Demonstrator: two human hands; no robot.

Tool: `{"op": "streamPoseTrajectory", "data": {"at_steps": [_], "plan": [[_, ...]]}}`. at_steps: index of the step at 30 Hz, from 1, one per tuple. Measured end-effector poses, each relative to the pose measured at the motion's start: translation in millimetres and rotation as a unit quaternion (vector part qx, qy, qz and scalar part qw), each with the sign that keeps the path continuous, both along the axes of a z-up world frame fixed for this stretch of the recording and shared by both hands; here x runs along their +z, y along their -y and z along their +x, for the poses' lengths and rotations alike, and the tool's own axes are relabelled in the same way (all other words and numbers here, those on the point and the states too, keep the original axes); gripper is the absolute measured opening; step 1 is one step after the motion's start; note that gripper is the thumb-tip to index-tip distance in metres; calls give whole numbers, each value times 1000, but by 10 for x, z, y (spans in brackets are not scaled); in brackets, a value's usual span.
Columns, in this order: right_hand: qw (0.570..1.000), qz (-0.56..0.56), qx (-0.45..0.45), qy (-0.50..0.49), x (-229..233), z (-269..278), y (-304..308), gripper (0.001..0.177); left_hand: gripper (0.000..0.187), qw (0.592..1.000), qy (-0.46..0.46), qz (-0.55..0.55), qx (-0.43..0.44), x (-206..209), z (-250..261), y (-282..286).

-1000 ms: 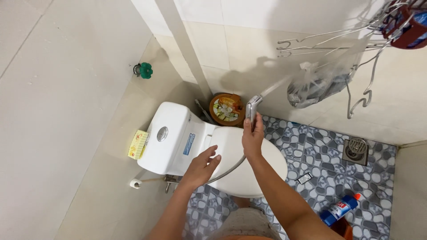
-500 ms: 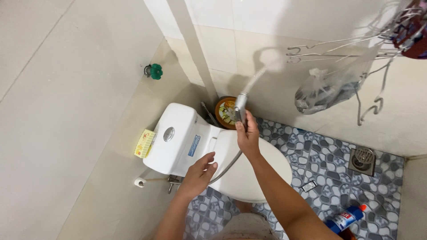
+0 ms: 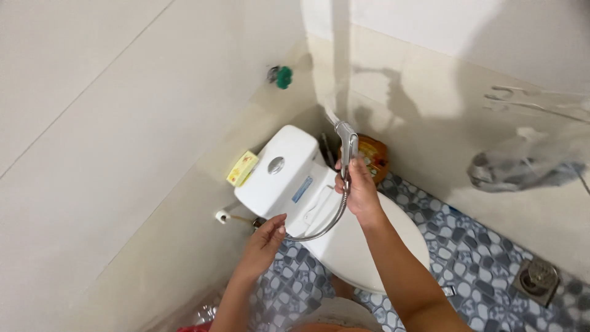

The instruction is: Cleaning the toilet and surrounding wall using a bidet sprayer and a sponge

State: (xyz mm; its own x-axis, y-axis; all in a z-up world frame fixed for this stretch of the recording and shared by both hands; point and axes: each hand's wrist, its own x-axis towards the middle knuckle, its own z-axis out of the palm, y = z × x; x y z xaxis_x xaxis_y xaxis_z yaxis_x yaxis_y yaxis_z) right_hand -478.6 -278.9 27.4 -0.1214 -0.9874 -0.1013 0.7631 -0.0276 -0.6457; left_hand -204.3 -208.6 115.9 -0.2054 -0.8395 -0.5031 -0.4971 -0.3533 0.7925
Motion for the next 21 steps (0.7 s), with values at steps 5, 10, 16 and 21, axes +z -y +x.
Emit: {"op": "streamPoseTrajectory", "data": {"at_steps": [5,10,16,21], "plan": [[994,-71,77,27,64,141,-1,53,53,996,-35,-5,80,-168,395,-286],[990,-25,123,66,150,228,29,58,56,989,-27,-50,137,-223,661,-603],[954,-86,255,129,71,599,-49,54,60,964,-20,33,262,-43,732,-847],[932,-92,350,35,-109,1212,-273,54,46,944,-80,-59,314,-144,742,-924]]}}
